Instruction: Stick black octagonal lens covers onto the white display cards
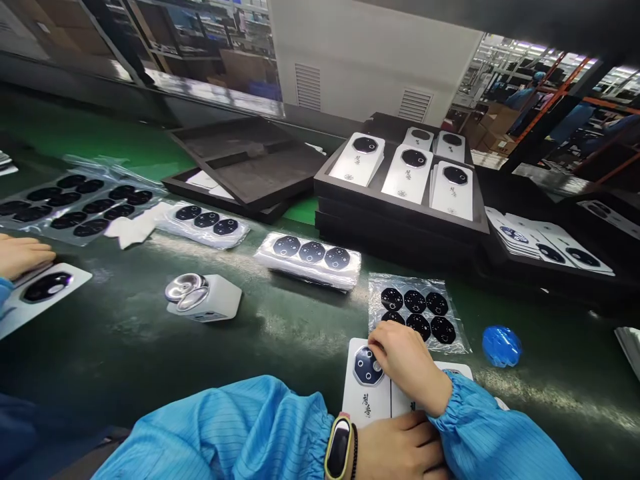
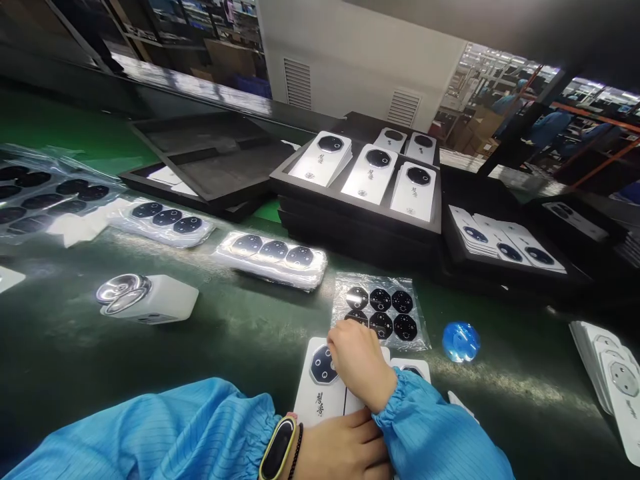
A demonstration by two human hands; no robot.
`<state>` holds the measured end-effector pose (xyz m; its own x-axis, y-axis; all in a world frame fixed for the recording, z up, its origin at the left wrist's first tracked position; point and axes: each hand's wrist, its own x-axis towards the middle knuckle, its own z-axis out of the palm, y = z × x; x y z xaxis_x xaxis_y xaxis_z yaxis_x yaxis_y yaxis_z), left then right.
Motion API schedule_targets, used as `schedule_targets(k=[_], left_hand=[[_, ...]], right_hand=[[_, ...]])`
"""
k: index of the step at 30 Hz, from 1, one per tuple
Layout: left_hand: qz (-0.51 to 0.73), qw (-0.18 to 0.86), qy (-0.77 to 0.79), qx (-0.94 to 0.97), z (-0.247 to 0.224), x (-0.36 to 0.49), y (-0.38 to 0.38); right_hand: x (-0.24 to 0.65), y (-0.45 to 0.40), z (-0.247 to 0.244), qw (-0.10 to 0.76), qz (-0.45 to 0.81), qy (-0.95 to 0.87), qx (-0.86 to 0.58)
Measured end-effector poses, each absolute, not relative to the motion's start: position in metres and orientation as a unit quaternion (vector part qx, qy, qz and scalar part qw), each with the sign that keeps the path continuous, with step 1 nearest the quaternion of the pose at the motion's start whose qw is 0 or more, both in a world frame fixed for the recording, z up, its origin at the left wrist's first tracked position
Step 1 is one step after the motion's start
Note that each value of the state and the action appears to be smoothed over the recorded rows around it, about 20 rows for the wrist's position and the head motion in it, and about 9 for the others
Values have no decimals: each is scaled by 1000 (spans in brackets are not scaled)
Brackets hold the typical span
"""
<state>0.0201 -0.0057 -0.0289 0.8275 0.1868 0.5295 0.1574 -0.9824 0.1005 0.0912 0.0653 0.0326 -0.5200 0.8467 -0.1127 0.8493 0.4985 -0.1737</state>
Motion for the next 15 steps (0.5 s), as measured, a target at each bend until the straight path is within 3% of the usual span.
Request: schedule_targets(k=[15], left_hand=[[304,37,94,947,-24,17,-5]], right_hand=[[94,58,21,-13,-21,890,456]])
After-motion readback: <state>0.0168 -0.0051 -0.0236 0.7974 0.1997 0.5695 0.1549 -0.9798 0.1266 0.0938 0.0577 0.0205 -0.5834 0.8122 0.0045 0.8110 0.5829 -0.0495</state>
